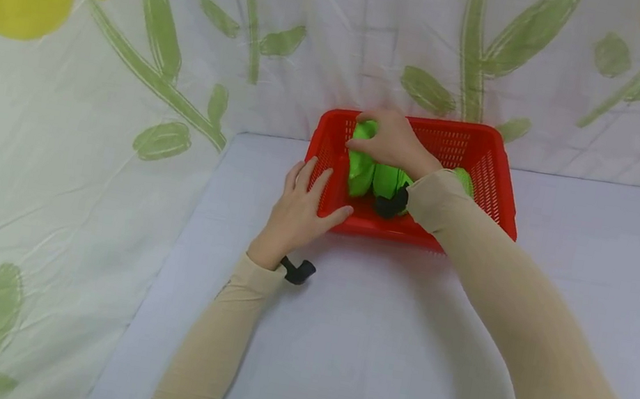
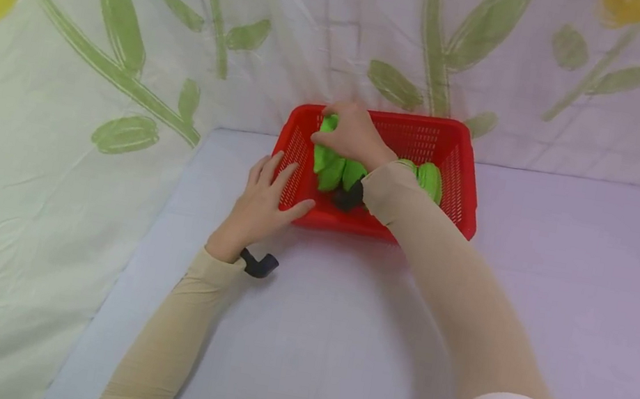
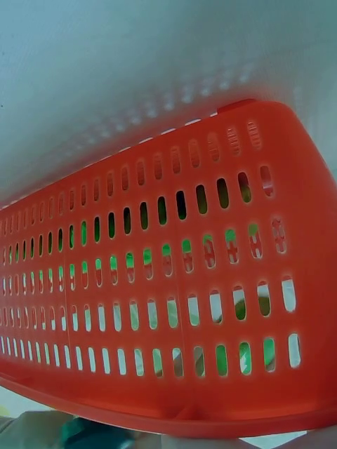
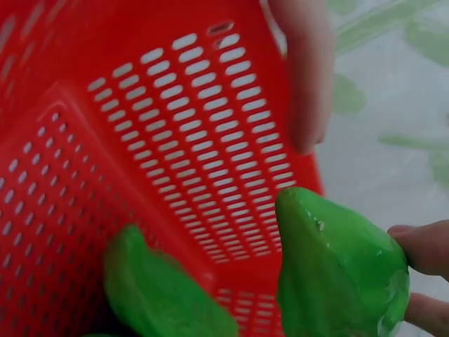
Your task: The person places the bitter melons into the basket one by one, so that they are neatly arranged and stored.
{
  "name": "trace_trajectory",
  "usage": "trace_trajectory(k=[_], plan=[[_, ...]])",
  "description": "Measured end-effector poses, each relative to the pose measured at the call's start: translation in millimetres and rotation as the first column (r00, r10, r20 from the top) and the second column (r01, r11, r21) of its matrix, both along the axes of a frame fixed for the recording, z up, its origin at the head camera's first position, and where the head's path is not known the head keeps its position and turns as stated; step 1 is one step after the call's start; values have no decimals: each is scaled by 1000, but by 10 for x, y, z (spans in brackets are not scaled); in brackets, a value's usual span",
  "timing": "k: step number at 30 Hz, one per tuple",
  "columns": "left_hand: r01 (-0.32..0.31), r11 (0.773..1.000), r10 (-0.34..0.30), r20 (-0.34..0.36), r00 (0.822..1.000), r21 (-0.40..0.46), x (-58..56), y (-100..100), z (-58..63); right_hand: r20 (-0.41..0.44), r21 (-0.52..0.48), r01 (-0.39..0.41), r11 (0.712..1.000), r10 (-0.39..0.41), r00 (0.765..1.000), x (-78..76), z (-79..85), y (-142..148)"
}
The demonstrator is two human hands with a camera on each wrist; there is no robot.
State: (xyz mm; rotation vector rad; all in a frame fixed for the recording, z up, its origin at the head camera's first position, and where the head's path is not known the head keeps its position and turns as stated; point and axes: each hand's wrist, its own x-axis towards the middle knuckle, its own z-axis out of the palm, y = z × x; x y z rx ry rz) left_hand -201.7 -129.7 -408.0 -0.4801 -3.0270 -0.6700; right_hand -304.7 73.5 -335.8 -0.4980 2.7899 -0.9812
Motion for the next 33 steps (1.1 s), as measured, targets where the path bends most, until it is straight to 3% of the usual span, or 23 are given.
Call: trace_trajectory(k=[9, 18, 33], plan=[[2, 1000, -2, -9, 1000, -1, 13, -9, -3, 46, 14, -7, 1000, 6, 999, -219, -276, -275], [12, 1000, -11, -16, 1000, 13, 6, -24, 15, 43, 68, -23, 997, 20, 999, -325, -409, -430], [12, 1000, -11, -26, 1000, 25, -5, -16, -20, 90, 146, -32, 989, 19, 996, -314, -481, -509]])
